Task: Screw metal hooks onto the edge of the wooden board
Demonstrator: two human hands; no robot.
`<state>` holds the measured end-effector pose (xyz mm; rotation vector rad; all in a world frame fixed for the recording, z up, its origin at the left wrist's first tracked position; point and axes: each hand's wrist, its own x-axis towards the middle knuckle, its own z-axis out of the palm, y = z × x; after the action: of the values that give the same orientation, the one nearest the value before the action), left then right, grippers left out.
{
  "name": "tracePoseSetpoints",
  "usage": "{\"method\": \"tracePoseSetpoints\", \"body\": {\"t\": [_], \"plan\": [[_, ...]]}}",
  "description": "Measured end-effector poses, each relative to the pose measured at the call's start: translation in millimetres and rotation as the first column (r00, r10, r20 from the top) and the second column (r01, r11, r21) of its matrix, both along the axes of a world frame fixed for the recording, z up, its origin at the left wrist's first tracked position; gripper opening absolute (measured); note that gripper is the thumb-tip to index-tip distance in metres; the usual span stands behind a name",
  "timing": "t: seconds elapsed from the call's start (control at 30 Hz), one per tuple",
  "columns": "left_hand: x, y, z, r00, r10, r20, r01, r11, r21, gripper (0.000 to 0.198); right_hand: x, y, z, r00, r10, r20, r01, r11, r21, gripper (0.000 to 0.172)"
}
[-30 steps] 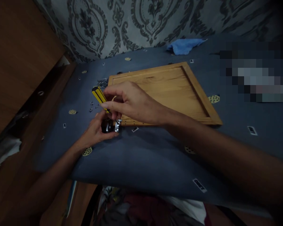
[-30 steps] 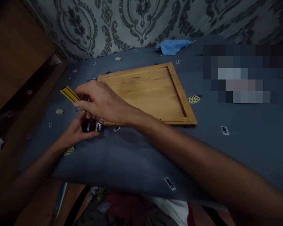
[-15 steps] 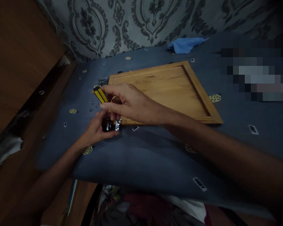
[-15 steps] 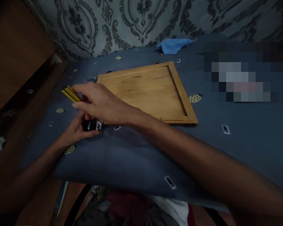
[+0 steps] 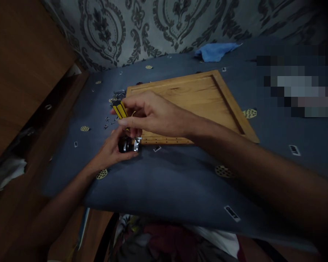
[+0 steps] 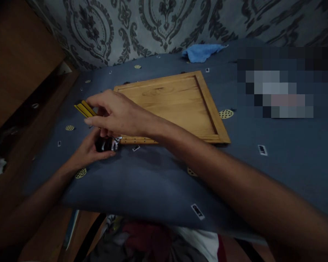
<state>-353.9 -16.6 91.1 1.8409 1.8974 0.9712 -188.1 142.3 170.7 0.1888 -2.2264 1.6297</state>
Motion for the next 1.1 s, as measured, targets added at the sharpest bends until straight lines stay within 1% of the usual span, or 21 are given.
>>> {"method": "tracePoseSetpoints", "body": {"t": [0.07,0.13,0.2,0.27,0.33,0.4,0.43,0.5,0.6,0.67,0.77,0.8,0.9,1.1], "plan": [[-0.2,-0.3,-0.3,1.000,0.005,0.003,-0.005,1.000,0.002,0.059,-0.9,-2.3,-1.3,0.999,-0.022,0.023,0.022,0.999,-0.038,0.030],[-0.5,-0.4,-1.3,1.000,0.008,0.002,-0.008,1.000,0.011,0.056,-2.2,-5.9,-3.3,0.996,-0.086,-0.006,0.085,0.995,-0.054,0.035],[-0.4,0.0,-1.7,1.000,0.002,0.005,-0.002,1.000,0.019,0.057,-2.6,-7.6,-3.2,0.992,-0.124,-0.035,0.123,0.991,-0.045,0.038],[-0.1,0.5,-1.2,1.000,-0.010,0.004,0.010,1.000,0.019,0.057,-1.3,-5.8,-0.1,0.994,-0.104,-0.015,0.104,0.994,-0.018,0.034],[0.1,0.8,-0.2,1.000,-0.013,-0.001,0.013,1.000,0.018,0.058,1.0,-2.3,4.4,0.998,-0.043,0.044,0.042,0.999,0.012,0.027],[0.1,0.8,0.6,1.000,-0.011,-0.009,0.011,1.000,0.016,0.060,2.6,-0.4,7.2,0.996,0.003,0.093,-0.006,1.000,0.029,0.026],[0.0,0.8,0.8,1.000,-0.007,-0.010,0.007,1.000,0.014,0.060,2.7,-0.9,7.1,0.995,-0.006,0.097,0.003,0.999,0.036,0.027],[0.2,0.8,1.1,1.000,-0.005,-0.001,0.005,1.000,0.011,0.056,0.9,-4.9,3.8,0.995,-0.094,0.046,0.091,0.994,0.056,0.032],[1.6,1.1,2.1,0.999,-0.022,0.040,0.021,1.000,0.014,0.052,-3.8,-12.9,-4.1,0.965,-0.253,-0.076,0.258,0.963,0.078,0.039],[2.8,1.3,3.4,0.997,-0.030,0.064,0.029,0.999,0.016,0.052,-5.3,-15.5,-6.6,0.939,-0.320,-0.128,0.327,0.944,0.037,0.040],[3.9,1.2,4.6,0.996,-0.029,0.089,0.028,1.000,0.010,0.056,-2.9,-14.2,-3.2,0.907,-0.398,-0.137,0.395,0.917,-0.044,0.035],[3.8,1.1,4.7,0.995,-0.034,0.099,0.033,0.999,0.008,0.057,-1.4,-13.0,-1.2,0.900,-0.415,-0.132,0.413,0.910,-0.044,0.033],[3.2,1.0,3.8,0.991,-0.052,0.120,0.051,0.999,0.007,0.057,2.0,-9.7,2.5,0.891,-0.434,-0.131,0.440,0.898,0.022,0.033],[4.1,2.1,4.2,0.994,-0.034,0.105,0.034,0.999,0.002,0.057,-0.4,-8.7,-4.7,0.896,-0.420,-0.143,0.437,0.893,0.113,0.037]]}}
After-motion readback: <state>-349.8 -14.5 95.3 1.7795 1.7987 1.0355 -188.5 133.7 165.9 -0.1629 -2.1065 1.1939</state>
